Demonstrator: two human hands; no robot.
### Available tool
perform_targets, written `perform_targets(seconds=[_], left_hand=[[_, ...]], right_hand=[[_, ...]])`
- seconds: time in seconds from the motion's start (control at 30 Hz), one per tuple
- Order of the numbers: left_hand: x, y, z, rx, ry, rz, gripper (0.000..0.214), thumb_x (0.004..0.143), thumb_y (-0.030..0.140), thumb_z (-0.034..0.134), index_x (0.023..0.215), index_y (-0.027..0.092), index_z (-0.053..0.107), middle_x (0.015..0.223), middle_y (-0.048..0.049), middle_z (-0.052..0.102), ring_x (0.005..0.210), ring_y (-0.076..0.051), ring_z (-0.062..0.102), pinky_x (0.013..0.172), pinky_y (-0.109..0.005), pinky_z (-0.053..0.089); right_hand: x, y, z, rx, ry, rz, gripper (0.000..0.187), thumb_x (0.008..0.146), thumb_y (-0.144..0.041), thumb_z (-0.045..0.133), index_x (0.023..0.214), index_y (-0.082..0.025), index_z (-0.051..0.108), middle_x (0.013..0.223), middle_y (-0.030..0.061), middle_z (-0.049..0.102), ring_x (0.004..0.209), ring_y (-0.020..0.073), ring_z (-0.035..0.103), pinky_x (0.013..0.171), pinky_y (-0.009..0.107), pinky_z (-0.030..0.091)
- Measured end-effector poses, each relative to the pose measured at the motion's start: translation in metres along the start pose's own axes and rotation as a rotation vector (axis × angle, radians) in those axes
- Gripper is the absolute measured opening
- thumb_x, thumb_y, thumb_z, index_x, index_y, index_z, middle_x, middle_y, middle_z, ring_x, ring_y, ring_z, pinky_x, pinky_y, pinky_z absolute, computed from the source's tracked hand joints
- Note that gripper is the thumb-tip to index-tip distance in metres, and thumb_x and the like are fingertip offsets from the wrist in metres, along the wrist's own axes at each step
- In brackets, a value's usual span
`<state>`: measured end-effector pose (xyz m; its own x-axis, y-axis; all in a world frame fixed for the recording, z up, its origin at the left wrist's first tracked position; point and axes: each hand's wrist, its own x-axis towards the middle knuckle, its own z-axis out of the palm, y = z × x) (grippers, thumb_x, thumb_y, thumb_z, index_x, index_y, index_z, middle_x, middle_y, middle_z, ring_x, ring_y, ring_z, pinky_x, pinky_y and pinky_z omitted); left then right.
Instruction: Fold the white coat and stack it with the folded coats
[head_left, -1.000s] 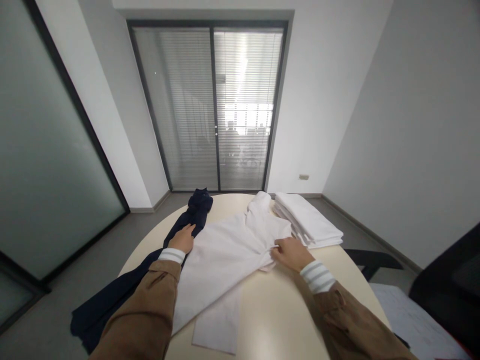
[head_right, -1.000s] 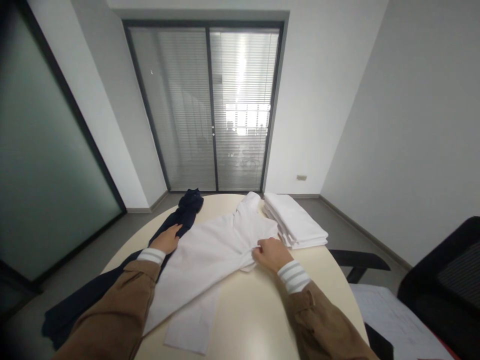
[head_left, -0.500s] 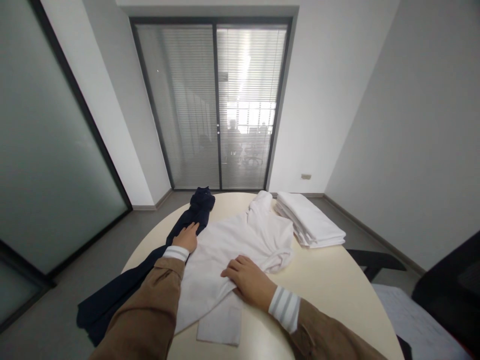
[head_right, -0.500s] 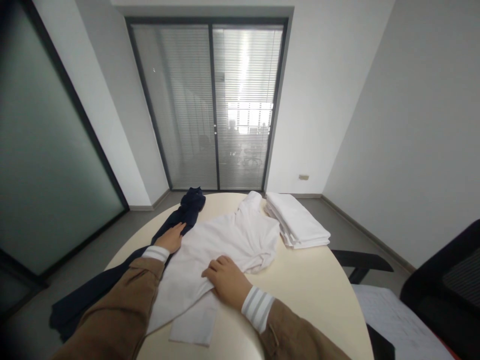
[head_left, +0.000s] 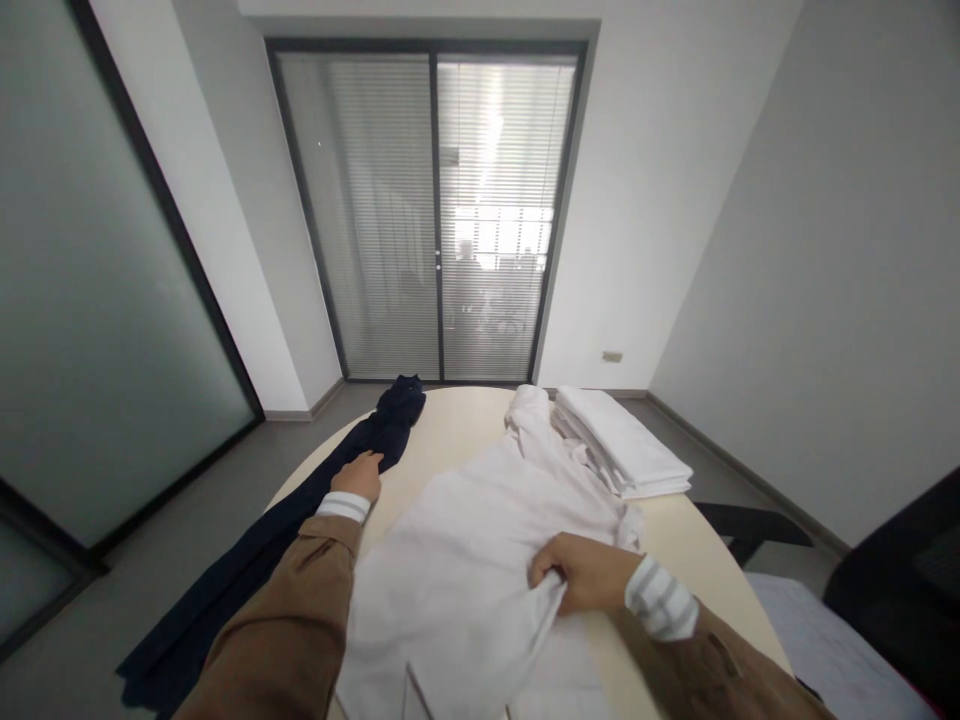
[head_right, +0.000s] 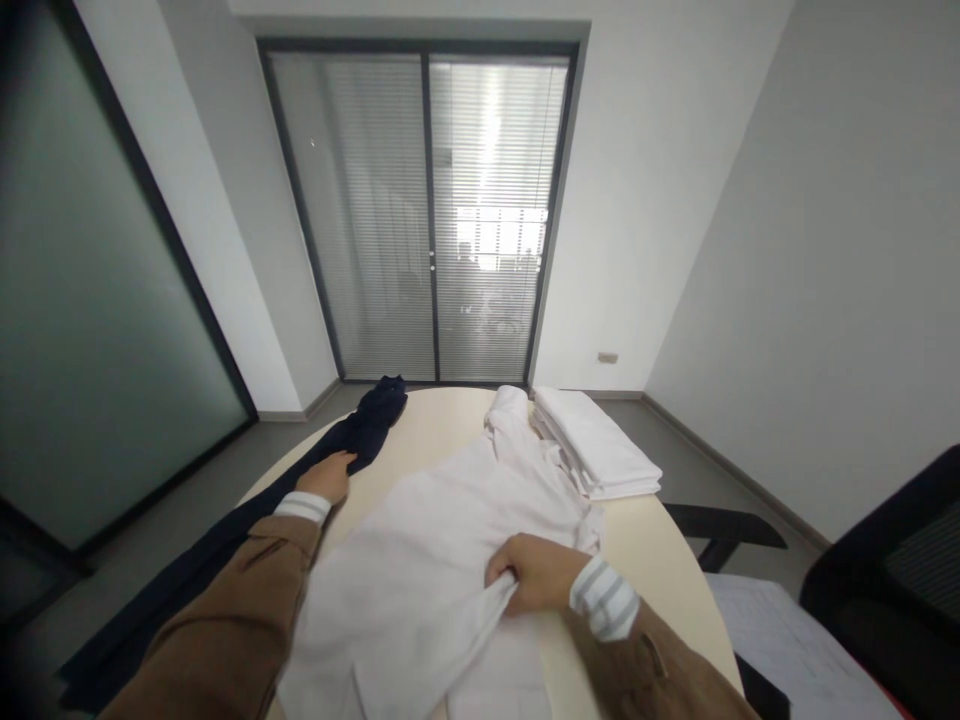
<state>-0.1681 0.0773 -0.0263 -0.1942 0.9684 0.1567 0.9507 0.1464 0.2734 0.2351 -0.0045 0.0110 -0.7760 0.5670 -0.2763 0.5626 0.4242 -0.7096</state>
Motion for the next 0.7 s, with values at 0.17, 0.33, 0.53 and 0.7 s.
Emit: perform_targets(seconds=[0.17,0.33,0.53,0.7], left_hand=[[-0.004,0.018,-0.014,0.078,-0.165,-0.004,0.048,0.08,0.011,0.054,0.125,0.025,0.068,0.136,-0.0139,0.06,0.115,-0.041,0.062,0.096,-0.054,0.048],[-0.009,0.025,-0.023,0.15,-0.232,-0.017,0.032,0.078,0.015,0.062,0.108,0.02,0.072,0.121,-0.0179,0.066,0.108,-0.043,0.065,0.09,-0.055,0.051],[-0.024,0.045,-0.039,0.211,-0.27,-0.05,0.025,0.073,0.036,0.076,0.089,0.017,0.073,0.102,-0.0187,0.071,0.101,-0.043,0.067,0.084,-0.053,0.052],[-0.039,0.085,-0.053,0.18,-0.02,0.012,0.038,0.093,0.045,0.05,0.107,0.013,0.066,0.117,-0.022,0.064,0.113,-0.039,0.06,0.089,-0.049,0.051]], right_hand=[[-0.011,-0.008,-0.007,0.198,-0.089,0.077,0.02,0.06,-0.011,0.063,0.077,-0.015,0.074,0.061,-0.0046,0.056,0.057,0.0095,0.047,0.054,0.02,0.035],[-0.005,-0.002,-0.005,0.325,-0.128,0.044,0.021,0.064,-0.023,0.073,0.083,-0.014,0.074,0.066,-0.0048,0.057,0.06,0.0092,0.049,0.06,0.02,0.039],[-0.005,0.003,-0.01,0.396,0.088,-0.132,0.063,0.078,-0.063,0.068,0.118,-0.014,0.068,0.082,0.0019,0.062,0.072,0.0139,0.055,0.067,0.025,0.043],[-0.006,0.005,-0.018,-0.146,0.739,0.093,0.04,0.094,-0.05,0.052,0.114,-0.017,0.065,0.095,0.0081,0.068,0.087,0.0219,0.062,0.079,0.033,0.046]])
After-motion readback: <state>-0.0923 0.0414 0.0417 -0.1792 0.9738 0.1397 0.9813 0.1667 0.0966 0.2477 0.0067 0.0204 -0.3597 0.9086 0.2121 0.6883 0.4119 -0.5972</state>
